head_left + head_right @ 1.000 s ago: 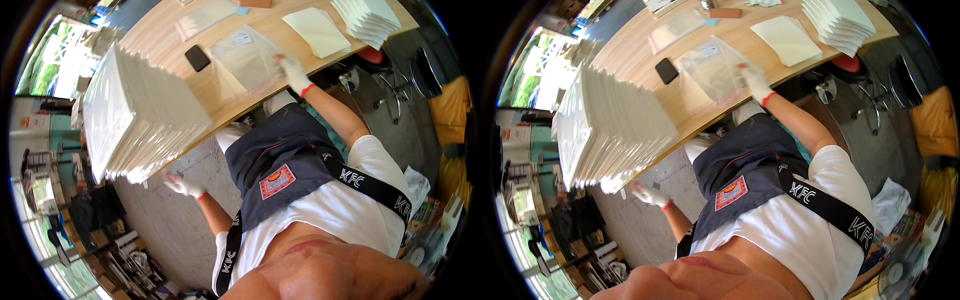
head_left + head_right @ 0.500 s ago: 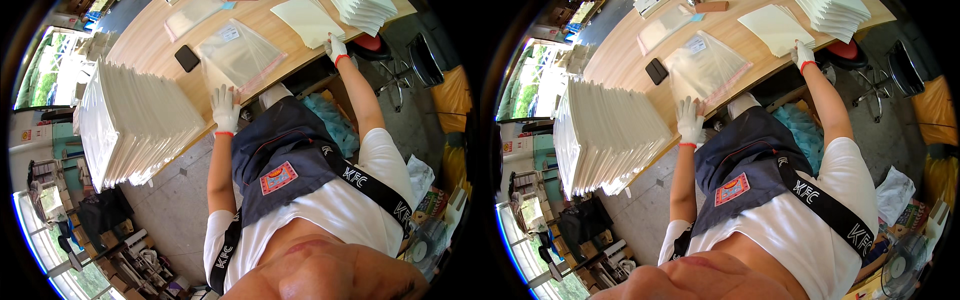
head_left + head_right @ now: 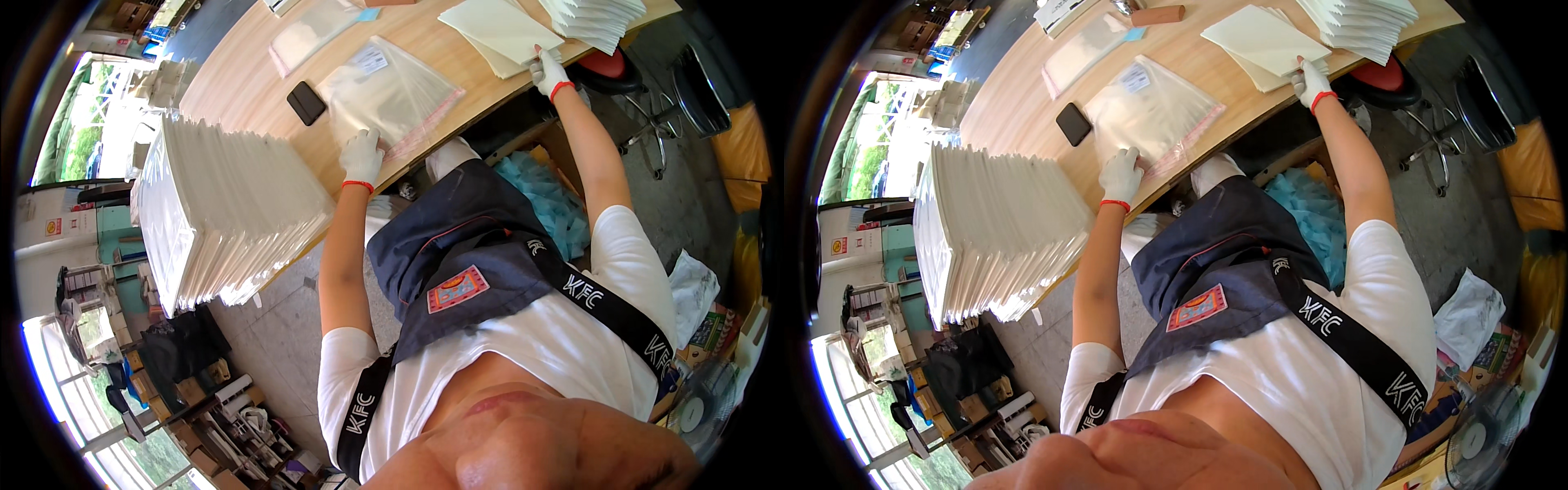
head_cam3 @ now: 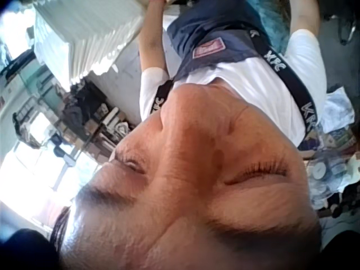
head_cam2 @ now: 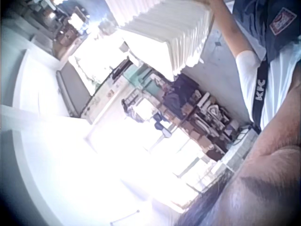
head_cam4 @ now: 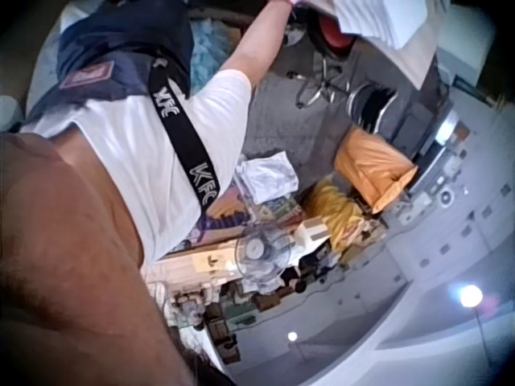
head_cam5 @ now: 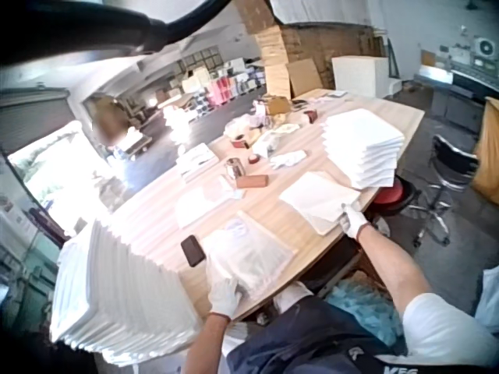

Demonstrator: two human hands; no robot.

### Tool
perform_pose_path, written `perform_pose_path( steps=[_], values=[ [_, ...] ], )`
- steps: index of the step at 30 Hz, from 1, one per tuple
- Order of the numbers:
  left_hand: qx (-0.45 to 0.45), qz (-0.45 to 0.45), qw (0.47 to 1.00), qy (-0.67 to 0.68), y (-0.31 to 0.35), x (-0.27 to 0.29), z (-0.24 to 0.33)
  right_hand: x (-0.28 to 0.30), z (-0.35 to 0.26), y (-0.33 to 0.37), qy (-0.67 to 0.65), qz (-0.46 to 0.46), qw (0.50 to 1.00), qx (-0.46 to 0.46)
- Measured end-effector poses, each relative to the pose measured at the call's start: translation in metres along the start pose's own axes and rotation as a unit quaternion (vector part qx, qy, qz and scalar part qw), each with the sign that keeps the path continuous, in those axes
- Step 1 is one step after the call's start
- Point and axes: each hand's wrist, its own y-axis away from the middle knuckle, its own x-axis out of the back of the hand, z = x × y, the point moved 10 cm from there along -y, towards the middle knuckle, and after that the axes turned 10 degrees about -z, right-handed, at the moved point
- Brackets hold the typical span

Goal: The person takes white paper sheets and places them individually into clear plastic bags, peeling the adhesive strips to seal them before stacking them on the table.

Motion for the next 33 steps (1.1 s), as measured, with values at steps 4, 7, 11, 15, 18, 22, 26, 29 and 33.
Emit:
perform_pose_path(
  steps=[4,7,11,15,18,22,26,29,33],
  values=[
    [-0.001,-0.005,0.995,0.100,-0.006,-0.005,0.007,-0.033,-0.033,0.002,0.075,-0.069,0.995,0.023],
    [-0.022,0.026,0.992,0.125,-0.008,-0.004,0.024,-0.042,-0.034,0.021,0.202,-0.150,0.966,0.056],
    [-0.040,0.018,0.981,0.190,-0.003,-0.006,0.017,-0.093,0.011,0.147,0.082,-0.305,0.948,-0.021],
    [-0.058,0.023,0.979,0.193,-0.003,-0.002,0.017,-0.090,0.056,0.220,0.162,-0.388,0.898,-0.130],
    [-0.073,0.064,0.957,0.272,0.008,0.001,0.016,-0.046,0.096,0.210,0.092,-0.320,0.926,-0.176],
    [-0.010,0.160,0.964,0.213,0.035,-0.004,-0.007,-0.021,0.109,0.202,0.008,-0.273,0.953,-0.132],
    [0.053,0.171,0.966,0.186,0.041,0.007,-0.018,-0.024,0.125,0.208,-0.021,-0.306,0.947,-0.097],
    [0.030,0.086,0.945,0.314,0.029,0.012,-0.008,-0.047,0.120,0.227,0.004,-0.163,0.986,-0.043],
    [0.001,0.081,0.926,0.369,0.028,0.009,-0.001,-0.049,0.142,0.231,-0.009,-0.203,0.977,-0.061]
  ],
)
